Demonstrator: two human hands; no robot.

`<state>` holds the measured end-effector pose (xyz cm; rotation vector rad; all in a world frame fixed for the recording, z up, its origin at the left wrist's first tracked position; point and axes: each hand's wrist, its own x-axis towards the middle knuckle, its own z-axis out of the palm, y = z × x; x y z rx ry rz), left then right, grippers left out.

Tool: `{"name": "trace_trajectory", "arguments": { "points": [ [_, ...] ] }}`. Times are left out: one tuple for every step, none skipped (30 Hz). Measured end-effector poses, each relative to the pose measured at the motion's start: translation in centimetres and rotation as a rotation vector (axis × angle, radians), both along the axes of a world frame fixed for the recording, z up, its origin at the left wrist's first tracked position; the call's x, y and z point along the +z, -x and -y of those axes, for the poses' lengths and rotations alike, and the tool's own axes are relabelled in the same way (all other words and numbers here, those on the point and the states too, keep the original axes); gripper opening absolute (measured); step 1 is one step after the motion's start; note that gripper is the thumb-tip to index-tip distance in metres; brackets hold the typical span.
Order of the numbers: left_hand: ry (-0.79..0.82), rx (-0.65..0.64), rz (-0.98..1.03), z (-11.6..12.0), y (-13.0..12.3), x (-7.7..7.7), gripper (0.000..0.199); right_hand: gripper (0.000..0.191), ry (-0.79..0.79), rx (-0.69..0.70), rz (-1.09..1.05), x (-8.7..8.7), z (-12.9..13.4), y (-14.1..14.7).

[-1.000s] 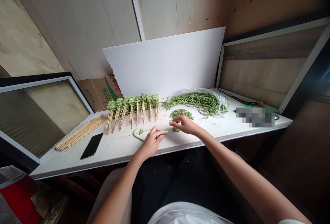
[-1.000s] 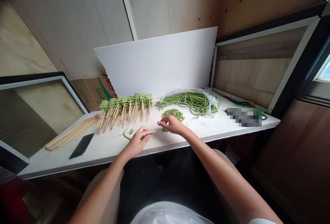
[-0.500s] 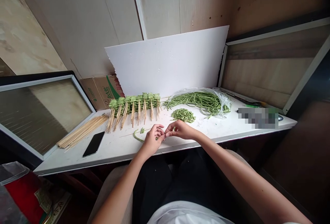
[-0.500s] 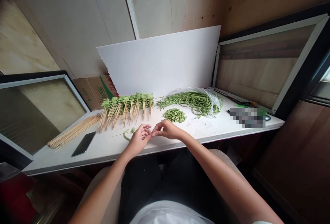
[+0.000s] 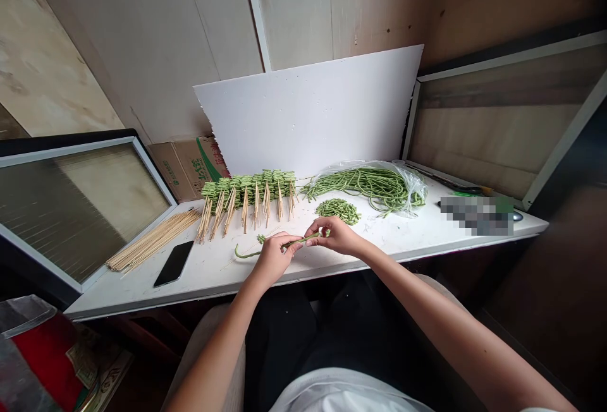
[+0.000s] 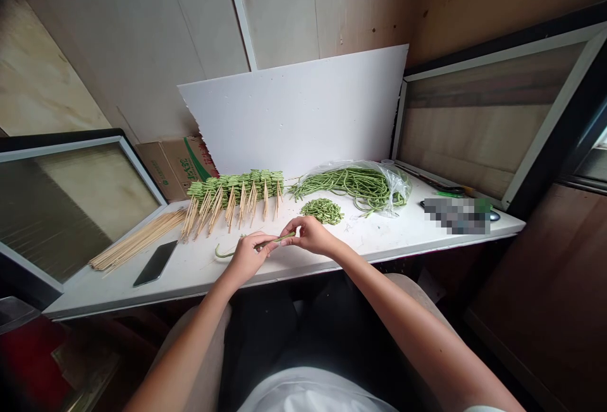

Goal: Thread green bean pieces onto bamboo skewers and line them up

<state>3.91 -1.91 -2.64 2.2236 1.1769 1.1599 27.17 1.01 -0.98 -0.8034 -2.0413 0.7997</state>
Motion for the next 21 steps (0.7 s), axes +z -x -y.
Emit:
{"name": "trace_trajectory", "arguments": {
  "points": [
    [-0.021,0.001,-0.010,0.1,-0.1,0.0,0.015,0.033,-0.022,-0.002,-0.001,0.0,0.2,0.2],
    [-0.037,0.000,-0.015,0.1,-0.2,0.1,0.014,0.031,-0.041,-0.002,-0.004,0.0,0.3,0.4],
    [-0.052,-0.002,-0.017,0.2,-0.2,0.1,0.013,0.027,-0.058,-0.001,-0.009,-0.1,0.4,0.5],
    [-0.065,-0.009,-0.017,0.2,-0.3,0.1,0.013,0.022,-0.075,0.003,-0.013,-0.2,0.4,0.7],
    [-0.076,-0.020,-0.014,0.3,-0.3,0.2,0.012,0.017,-0.091,0.012,-0.017,-0.4,0.4,0.9],
    [-0.086,-0.034,-0.010,0.3,-0.3,0.2,0.012,0.012,-0.103,0.024,-0.022,-0.5,0.4,1.0],
    [-0.099,-0.050,-0.002,0.4,-0.3,0.2,0.013,0.009,-0.110,0.037,-0.029,-0.6,0.4,1.1],
    [-0.116,-0.068,0.008,0.4,-0.3,0.2,0.014,0.008,-0.107,0.055,-0.036,-0.6,0.3,1.1],
    [-0.139,-0.087,0.018,0.5,-0.3,0.3,0.017,0.007,-0.093,0.079,-0.046,-0.6,0.3,1.2],
    [-0.168,-0.105,0.028,0.6,-0.3,0.3,0.021,0.008,-0.069,0.107,-0.057,-0.6,0.3,1.1],
    [-0.203,-0.118,0.037,0.6,-0.4,0.3,0.023,0.009,-0.040,0.136,-0.071,-0.6,0.2,1.0],
    [-0.237,-0.131,0.044,0.7,-0.5,0.3,0.025,0.011,-0.010,0.164,-0.086,-0.5,0.2,0.9],
    [-0.264,-0.141,0.052,0.8,-0.6,0.4,0.026,0.013,0.020,0.189,-0.104,-0.4,0.1,0.8],
    [-0.281,-0.148,0.058,0.9,-0.7,0.4,0.026,0.016,0.050,0.209,-0.123,-0.4,0.1,0.7],
    [-0.287,-0.149,0.059,0.9,-0.8,0.4,0.026,0.019,0.080,0.226,-0.140,-0.3,0.1,0.6],
    [-0.283,-0.146,0.053,1.0,-0.9,0.4,0.026,0.023,0.109,0.241,-0.154,-0.3,0.0,0.6],
    [-0.275,-0.139,0.038,1.0,-1.0,0.4,0.025,0.025,0.137,0.254,-0.160,-0.3,0.0,0.5],
    [-0.268,-0.128,0.012,1.0,-1.0,0.4,0.025,0.027,0.159,0.265,-0.161,-0.4,-0.1,0.4],
    [-0.269,-0.116,-0.022,1.0,-0.8,0.4,0.025,0.030,0.175,0.271,-0.161,-0.4,-0.2,0.2],
    [-0.274,-0.106,-0.057,0.8,-0.5,0.5,0.026,0.032,0.187,0.267,-0.163,-0.4,-0.4,0.0],
    [-0.282,-0.094,-0.086,0.6,-0.1,0.6,0.027,0.033,0.193,0.250,-0.175,-0.3,-0.6,-0.4]
  ]
}}
